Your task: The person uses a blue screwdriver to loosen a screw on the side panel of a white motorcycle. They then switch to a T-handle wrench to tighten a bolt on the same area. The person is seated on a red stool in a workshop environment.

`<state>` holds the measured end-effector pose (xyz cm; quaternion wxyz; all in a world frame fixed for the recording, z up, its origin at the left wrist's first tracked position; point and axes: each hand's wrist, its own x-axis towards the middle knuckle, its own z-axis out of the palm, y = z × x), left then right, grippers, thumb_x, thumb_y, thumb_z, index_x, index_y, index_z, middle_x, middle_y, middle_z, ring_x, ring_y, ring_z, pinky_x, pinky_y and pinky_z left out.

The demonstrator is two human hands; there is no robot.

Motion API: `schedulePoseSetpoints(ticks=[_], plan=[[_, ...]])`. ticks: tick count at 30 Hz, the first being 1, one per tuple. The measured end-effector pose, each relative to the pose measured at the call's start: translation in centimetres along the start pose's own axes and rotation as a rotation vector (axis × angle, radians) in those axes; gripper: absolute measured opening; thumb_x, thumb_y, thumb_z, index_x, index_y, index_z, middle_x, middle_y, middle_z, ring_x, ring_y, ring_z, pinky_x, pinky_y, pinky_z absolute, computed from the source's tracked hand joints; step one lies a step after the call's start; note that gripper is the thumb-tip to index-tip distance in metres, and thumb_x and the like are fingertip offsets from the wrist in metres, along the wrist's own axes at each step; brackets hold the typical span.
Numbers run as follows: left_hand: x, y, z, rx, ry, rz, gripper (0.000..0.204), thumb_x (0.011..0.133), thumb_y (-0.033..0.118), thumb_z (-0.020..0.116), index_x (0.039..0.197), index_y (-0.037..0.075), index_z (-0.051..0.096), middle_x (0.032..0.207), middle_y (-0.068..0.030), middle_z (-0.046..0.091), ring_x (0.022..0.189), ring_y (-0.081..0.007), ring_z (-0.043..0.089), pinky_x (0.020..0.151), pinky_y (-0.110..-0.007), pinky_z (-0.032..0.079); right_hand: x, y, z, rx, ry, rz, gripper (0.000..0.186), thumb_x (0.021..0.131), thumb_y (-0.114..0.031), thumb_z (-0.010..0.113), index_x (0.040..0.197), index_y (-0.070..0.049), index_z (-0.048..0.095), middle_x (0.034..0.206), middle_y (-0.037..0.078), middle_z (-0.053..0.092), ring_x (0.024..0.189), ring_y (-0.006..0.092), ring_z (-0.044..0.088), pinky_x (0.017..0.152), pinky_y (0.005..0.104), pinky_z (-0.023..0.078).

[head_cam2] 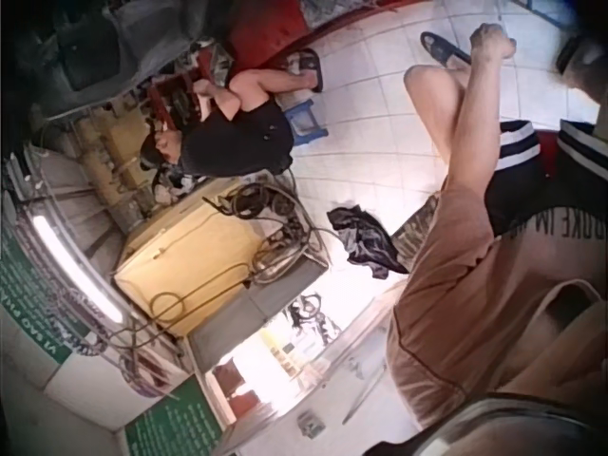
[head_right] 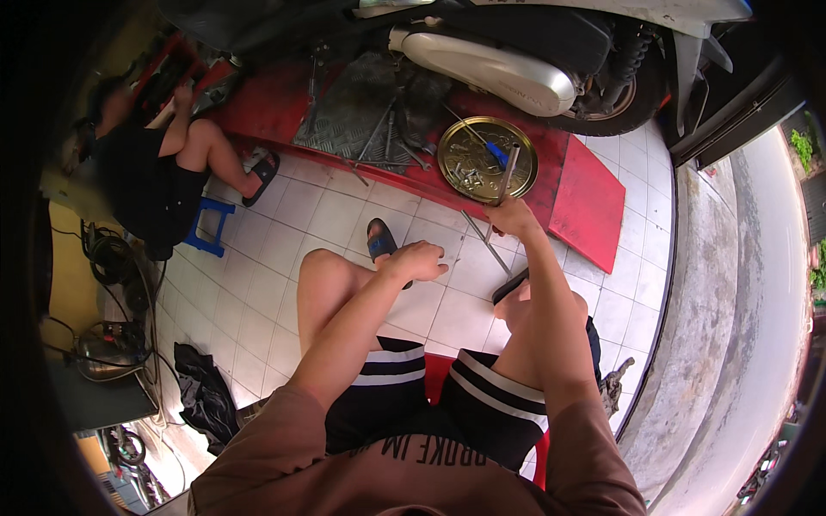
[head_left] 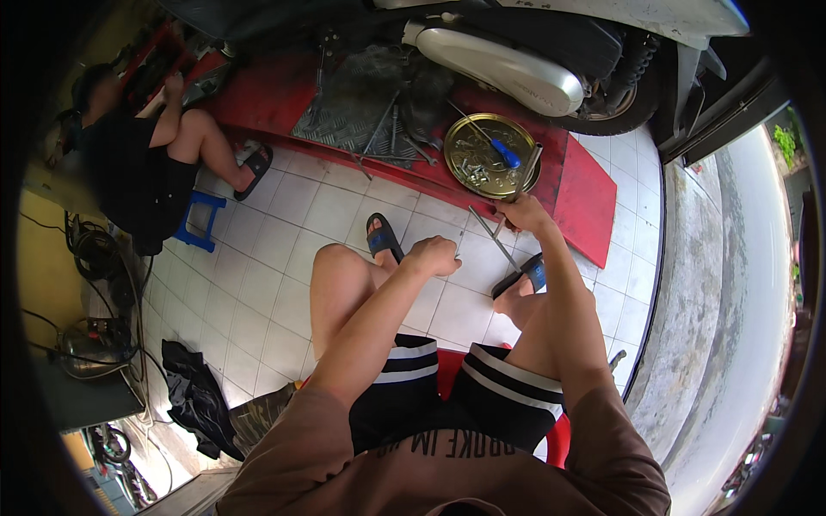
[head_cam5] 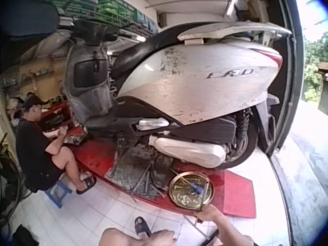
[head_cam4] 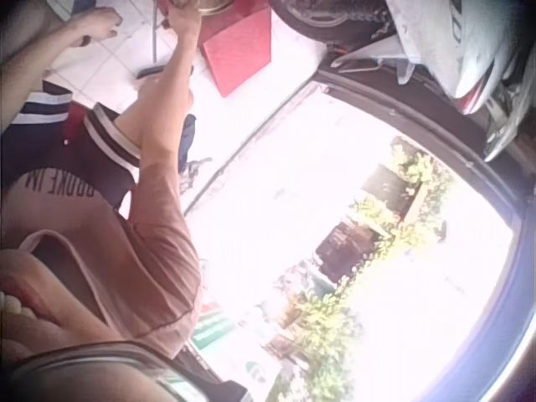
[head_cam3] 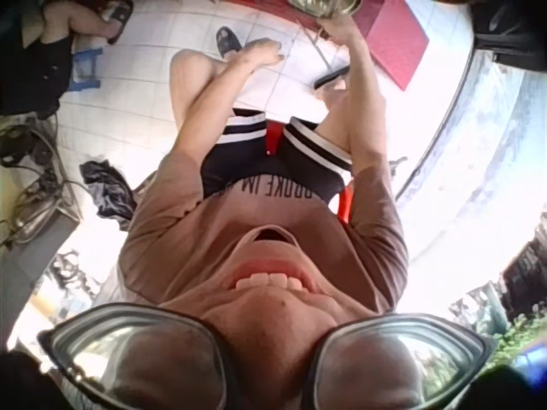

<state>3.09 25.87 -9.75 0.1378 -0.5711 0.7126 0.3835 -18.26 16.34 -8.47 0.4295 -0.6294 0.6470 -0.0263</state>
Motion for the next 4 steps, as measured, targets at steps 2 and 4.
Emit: schedulePoseSetpoints(ticks=[2,4], plan=[[-0.4,-1.3,-0.2,-0.03,0.028,0.029,0.047,0.089,0.037,0.058,0.125,0.006,0.06,0.12,-0.0187,0.063,0.114,-0.0335,0.059,0.097,-0.042,0.047,-2.0,-2.3,1.0,-0.064,0.124,-0.07,0.034,0.086,-0.034,0.06,0.097,-0.004,0.072,0.087,0.018,0.072,0.087,0.0236,0.071,0.075,0.0352,0.053],[0.1,-0.5,-1.2,-0.052,0.063,0.096,0.048,0.089,0.038,0.058,0.126,0.007,0.06,0.121,-0.0185,0.063,0.115,-0.0334,0.059,0.098,-0.042,0.047,-1.1,-0.7,1.6,-0.091,0.254,-0.189,0.038,0.086,-0.037,0.056,0.095,-0.005,0.073,0.09,0.024,0.07,0.09,0.0222,0.071,0.083,0.0371,0.052]])
